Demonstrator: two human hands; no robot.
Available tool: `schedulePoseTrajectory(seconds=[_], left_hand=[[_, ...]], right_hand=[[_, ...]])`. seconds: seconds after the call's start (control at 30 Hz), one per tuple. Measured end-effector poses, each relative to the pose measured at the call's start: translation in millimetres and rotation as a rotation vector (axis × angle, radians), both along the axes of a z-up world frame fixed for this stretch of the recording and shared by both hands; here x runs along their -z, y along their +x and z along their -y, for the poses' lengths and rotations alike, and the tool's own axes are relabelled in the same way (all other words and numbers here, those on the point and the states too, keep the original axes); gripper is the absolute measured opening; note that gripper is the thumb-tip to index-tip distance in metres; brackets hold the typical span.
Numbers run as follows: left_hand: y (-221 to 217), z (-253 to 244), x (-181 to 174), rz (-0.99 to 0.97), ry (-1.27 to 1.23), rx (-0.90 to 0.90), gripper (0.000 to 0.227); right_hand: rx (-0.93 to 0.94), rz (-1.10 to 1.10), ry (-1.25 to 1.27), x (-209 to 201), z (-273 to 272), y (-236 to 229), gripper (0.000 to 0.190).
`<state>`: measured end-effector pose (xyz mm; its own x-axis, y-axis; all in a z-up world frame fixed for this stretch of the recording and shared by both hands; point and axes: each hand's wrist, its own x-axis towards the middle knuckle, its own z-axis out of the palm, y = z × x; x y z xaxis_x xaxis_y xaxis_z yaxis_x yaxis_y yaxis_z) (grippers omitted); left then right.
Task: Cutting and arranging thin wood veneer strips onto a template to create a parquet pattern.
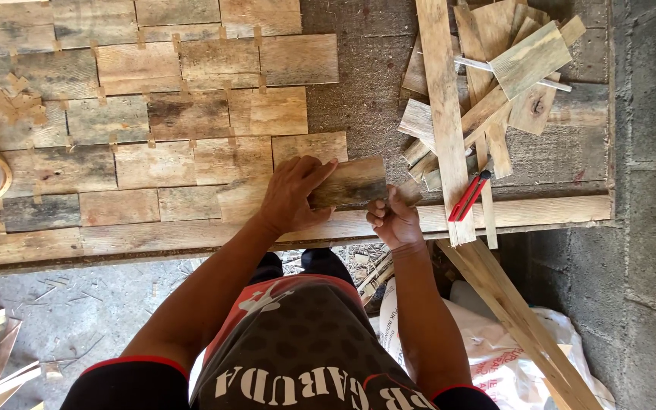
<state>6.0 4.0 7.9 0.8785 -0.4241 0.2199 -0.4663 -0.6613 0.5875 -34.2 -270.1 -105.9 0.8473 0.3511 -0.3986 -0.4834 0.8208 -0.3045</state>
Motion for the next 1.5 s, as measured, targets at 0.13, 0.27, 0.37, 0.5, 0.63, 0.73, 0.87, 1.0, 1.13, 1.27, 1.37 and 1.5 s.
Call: schedulePoseTrajectory(seconds=[0.13, 0.27, 0.37, 0.5, 0.63, 0.73, 0.87, 1.0, 1.13, 1.27, 1.37, 1.5], left_hand=[[0, -1, -3, -0.001, 0.019, -0.022, 0.089], [-4, 5, 1, -0.041, 0.166, -0.043, 0.089], [-6, 9, 4, -0.082, 0.253, -0.062, 0.087], [-6, 3, 9, -0.114, 0.200, -0.149, 0.089], [2, -11, 10, -0.421, -0.067, -0.298, 0.080], [8, -32, 30, -0.625, -0.731, -0.522, 0.082], [6, -67, 69, -0.803, -0.970, -0.748, 0.059], [-5, -84, 67, -0.867, -1.485, -0.764, 0.050], [-30, -101, 111, -0.731, -1.513, -0.877, 0.041], [-41, -99, 110, -0.685, -1.646, -0.821, 0.030], [-58, -98, 150, -0.706, -1.683, -0.836, 0.025], [-70, -82, 187, -0.765, -1.885, -0.846, 0.010]], right_hand=[[0.029, -0.032, -0.129, -4, -6, 7, 0.012], [0.061, 0.692, -1.542, -31, -12, 17, 0.022], [0.051, 1.060, -2.062, -24, -3, 20, 0.018], [-0.194, 0.675, -1.878, -38, 17, 16, 0.016], [-0.913, 0.474, -1.721, -64, 28, -10, 0.016], [-1.240, 0.336, -1.572, -57, 30, -36, 0.018], [-1.608, 0.330, -1.636, -20, 34, -65, 0.020], [-1.751, 0.462, -1.945, 41, 41, -93, 0.024], [-1.596, 0.296, -1.974, 87, 49, -112, 0.041], [-1.481, 0.244, -2.039, 68, 34, -106, 0.033], [-1.409, 0.148, -2.021, 22, 16, -101, 0.038], [-1.502, 0.299, -1.862, -28, -16, -90, 0.048]])
